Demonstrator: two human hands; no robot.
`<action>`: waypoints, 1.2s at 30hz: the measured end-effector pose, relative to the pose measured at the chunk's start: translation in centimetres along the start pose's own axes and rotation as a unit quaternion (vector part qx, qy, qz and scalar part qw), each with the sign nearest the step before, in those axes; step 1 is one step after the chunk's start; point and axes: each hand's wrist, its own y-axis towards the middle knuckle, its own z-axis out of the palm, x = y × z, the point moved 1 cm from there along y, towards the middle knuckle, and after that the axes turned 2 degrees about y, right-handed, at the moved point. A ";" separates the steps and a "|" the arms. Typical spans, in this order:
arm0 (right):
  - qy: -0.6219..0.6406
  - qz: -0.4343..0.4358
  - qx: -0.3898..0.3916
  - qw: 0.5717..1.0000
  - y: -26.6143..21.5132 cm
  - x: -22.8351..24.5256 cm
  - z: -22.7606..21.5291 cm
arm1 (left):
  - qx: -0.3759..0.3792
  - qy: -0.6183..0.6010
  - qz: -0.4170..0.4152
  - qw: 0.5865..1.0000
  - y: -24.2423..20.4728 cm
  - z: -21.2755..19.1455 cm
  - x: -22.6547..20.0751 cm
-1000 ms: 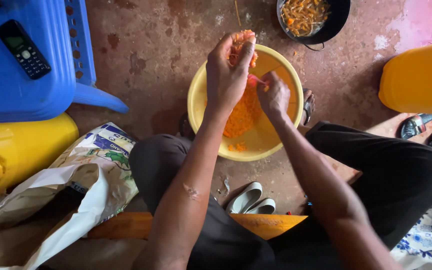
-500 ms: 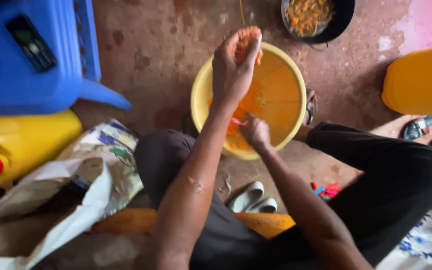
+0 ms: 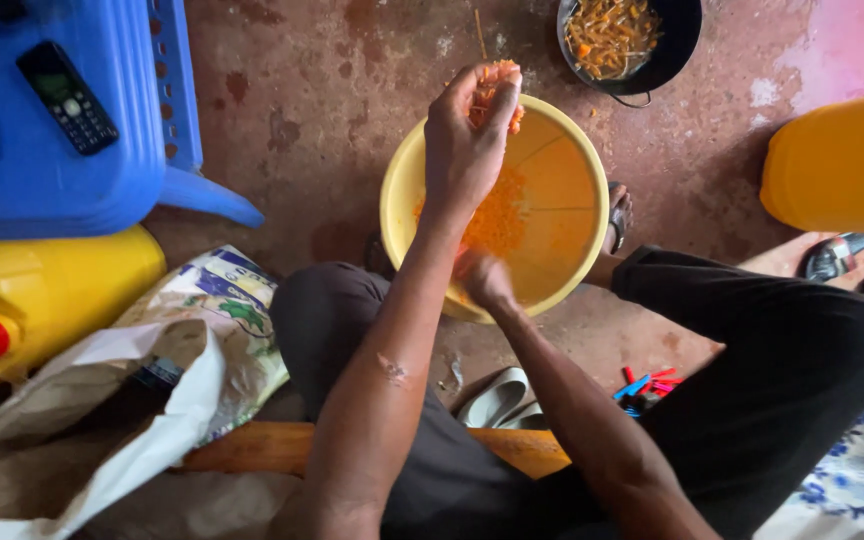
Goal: Grating carrots into a bowl using a handheld grater
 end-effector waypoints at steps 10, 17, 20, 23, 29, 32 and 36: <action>0.240 0.204 0.118 0.942 8.1 0.2 -24.3 | 0.021 -0.026 0.014 0.999 -0.1 0.4 2.0; 0.304 0.134 0.096 0.938 8.6 3.5 -46.0 | 0.141 0.240 -0.027 0.960 -1.2 1.0 3.1; 0.380 0.173 0.064 0.907 6.4 5.4 -50.2 | 0.248 0.248 -0.022 0.936 -2.9 1.3 2.2; 0.493 0.204 0.009 0.846 4.6 6.0 -51.0 | 0.340 0.207 -0.008 0.917 -4.6 2.4 3.3; 0.568 0.180 -0.127 0.793 6.3 4.3 -48.6 | 0.343 0.196 0.017 0.918 -7.7 2.5 1.5; 0.565 0.173 -0.165 0.790 7.5 1.3 -46.0 | 0.275 0.210 -0.031 0.938 -7.9 2.2 3.3; 0.644 0.126 -0.150 0.740 7.9 0.4 -43.8 | 0.174 -0.082 -0.221 0.956 -6.3 1.0 9.4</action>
